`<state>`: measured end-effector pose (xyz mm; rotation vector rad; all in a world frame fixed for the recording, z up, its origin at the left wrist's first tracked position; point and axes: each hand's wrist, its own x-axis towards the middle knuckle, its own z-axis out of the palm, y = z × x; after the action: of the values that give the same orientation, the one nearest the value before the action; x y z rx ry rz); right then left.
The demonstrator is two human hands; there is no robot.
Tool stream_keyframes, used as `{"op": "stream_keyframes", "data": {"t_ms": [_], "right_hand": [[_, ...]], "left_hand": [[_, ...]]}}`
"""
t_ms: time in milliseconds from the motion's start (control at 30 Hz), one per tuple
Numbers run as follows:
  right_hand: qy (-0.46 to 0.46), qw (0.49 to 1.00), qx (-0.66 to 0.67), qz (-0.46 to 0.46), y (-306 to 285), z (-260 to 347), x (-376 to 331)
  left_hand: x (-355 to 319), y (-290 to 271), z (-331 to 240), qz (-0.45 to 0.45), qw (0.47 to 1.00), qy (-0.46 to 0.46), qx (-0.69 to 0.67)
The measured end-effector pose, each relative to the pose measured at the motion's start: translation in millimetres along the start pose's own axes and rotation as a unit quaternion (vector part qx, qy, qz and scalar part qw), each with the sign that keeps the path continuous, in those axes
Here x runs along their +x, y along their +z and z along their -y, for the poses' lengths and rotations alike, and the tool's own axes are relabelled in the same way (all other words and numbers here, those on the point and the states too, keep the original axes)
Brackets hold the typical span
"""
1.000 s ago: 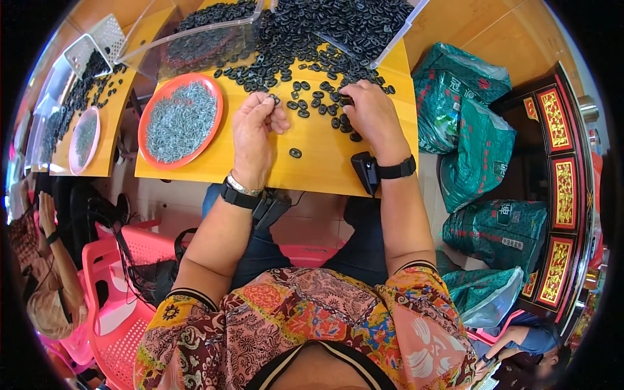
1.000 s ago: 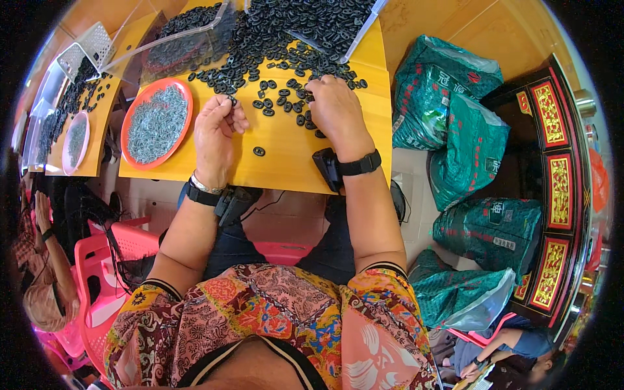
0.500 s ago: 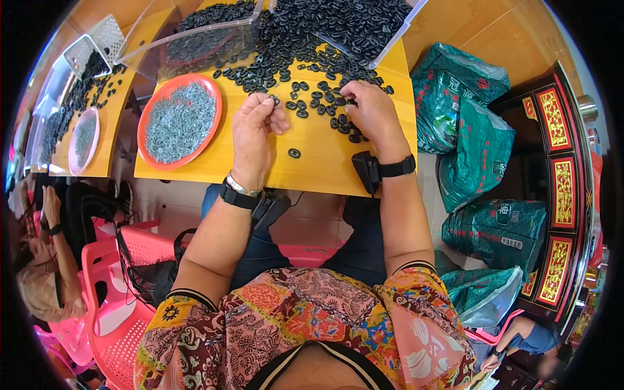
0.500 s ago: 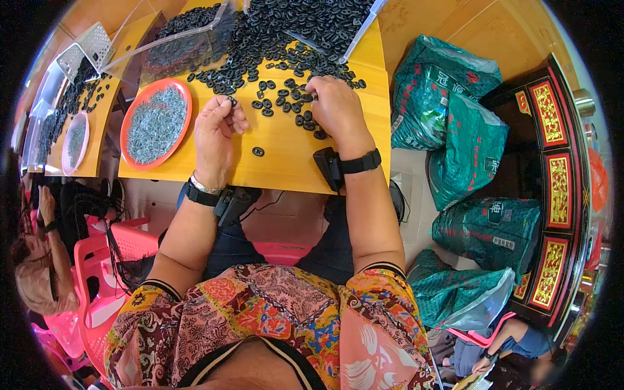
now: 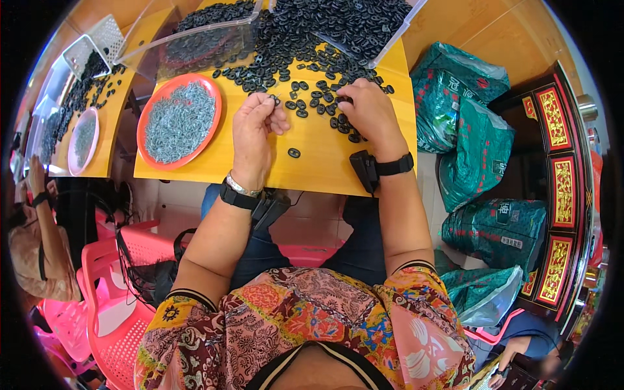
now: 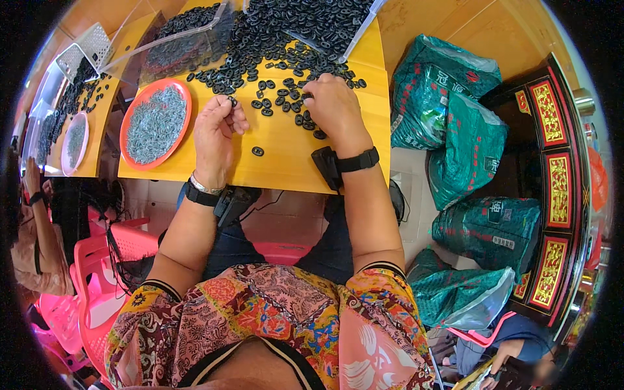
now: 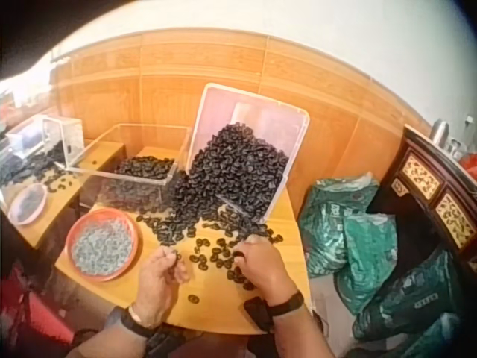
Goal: Sorting and inspecting small black industrial components on a manual workstation.
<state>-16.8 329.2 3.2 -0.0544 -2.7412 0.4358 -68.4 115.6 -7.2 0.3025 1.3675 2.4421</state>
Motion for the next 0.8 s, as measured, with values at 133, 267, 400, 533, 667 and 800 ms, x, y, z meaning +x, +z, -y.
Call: {"op": "stream_keyframes", "data": {"t_ms": [133,267,400,533,667,800], "right_hand": [[0.009,1.000,-0.007,0.000,4.3,-1.8,1.6],[0.063,0.996,0.037,0.058,0.8,0.6,7.8],[0.120,0.983,0.110,0.079,-2.3,-0.9,7.9],[0.099,0.980,0.154,0.077,-3.2,-9.0,6.6],[0.135,0.947,0.279,0.085,-1.6,3.5,7.7],[0.089,0.901,0.412,0.103,-4.8,34.7,6.9]], "left_hand": [[0.5,-1.1,2.2,0.004,1.000,-0.008,-0.001],[-1.2,0.1,1.4,0.011,1.000,-0.004,-0.005],[-1.3,0.6,1.1,0.012,1.000,-0.020,-0.015],[-1.5,2.9,1.5,0.037,0.998,-0.039,0.021],[-5.3,9.7,1.0,0.079,0.992,-0.052,0.086],[-4.5,9.2,7.1,0.107,0.987,-0.034,0.117]]}}
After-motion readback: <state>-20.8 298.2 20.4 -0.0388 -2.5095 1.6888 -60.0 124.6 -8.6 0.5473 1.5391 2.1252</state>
